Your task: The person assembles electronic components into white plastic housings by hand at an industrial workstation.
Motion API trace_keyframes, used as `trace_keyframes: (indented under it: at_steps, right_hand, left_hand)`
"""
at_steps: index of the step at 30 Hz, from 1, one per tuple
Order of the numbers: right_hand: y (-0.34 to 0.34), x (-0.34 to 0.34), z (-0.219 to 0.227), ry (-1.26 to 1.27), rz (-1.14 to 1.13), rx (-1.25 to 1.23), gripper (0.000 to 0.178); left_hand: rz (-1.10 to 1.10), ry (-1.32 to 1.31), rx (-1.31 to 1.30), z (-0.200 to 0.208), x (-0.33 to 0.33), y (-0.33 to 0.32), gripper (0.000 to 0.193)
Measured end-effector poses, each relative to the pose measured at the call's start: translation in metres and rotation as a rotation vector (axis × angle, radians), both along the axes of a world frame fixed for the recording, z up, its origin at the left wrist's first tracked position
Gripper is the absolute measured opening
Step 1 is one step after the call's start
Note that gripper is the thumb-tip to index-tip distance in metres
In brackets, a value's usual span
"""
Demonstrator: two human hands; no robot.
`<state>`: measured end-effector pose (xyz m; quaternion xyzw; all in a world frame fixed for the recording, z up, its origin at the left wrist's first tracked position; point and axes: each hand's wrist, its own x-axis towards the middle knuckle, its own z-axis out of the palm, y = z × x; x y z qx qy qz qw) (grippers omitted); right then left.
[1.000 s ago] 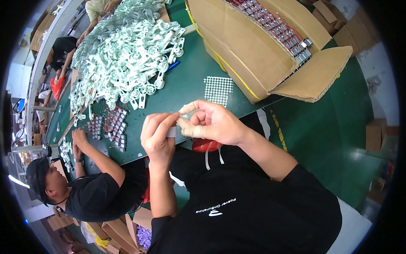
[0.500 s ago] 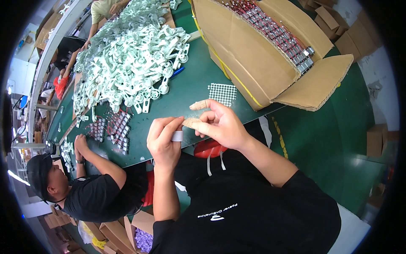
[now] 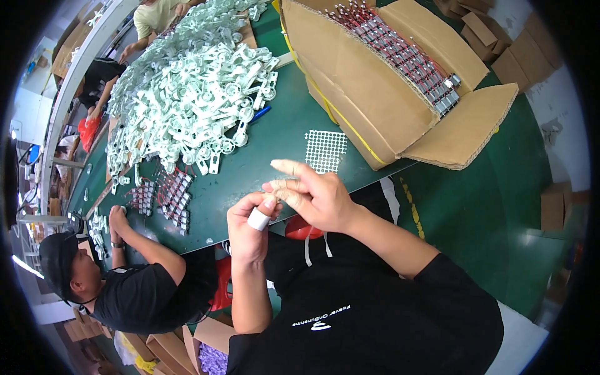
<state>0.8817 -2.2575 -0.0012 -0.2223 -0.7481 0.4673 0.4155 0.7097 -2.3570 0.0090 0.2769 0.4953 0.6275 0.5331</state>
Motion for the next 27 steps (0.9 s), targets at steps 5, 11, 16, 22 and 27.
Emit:
trace_keyframes:
  at_steps: [5, 11, 16, 22, 27]
  right_hand:
    - [-0.001, 0.004, 0.009, -0.148, -0.036, 0.396, 0.047]
    - [-0.009, 0.024, -0.001, -0.298, 0.12, 0.302, 0.056]
    - [0.004, 0.038, 0.003, 0.079, 0.01, -0.43, 0.071]
    - [-0.003, 0.019, 0.026, 0.136, 0.12, -0.243, 0.08]
    - [0.001, 0.008, 0.026, 0.171, 0.072, -0.555, 0.063]
  left_hand:
    - [0.008, -0.108, -0.215, 0.013, -0.012, 0.0, 0.012]
    - [-0.151, 0.078, -0.199, 0.036, -0.02, 0.01, 0.014]
    - [-0.07, 0.053, -0.143, 0.025, -0.025, -0.005, 0.009]
    - [-0.119, 0.155, -0.154, 0.035, -0.006, -0.012, 0.01]
    - [-0.174, 0.19, -0.064, 0.034, -0.005, -0.021, 0.01]
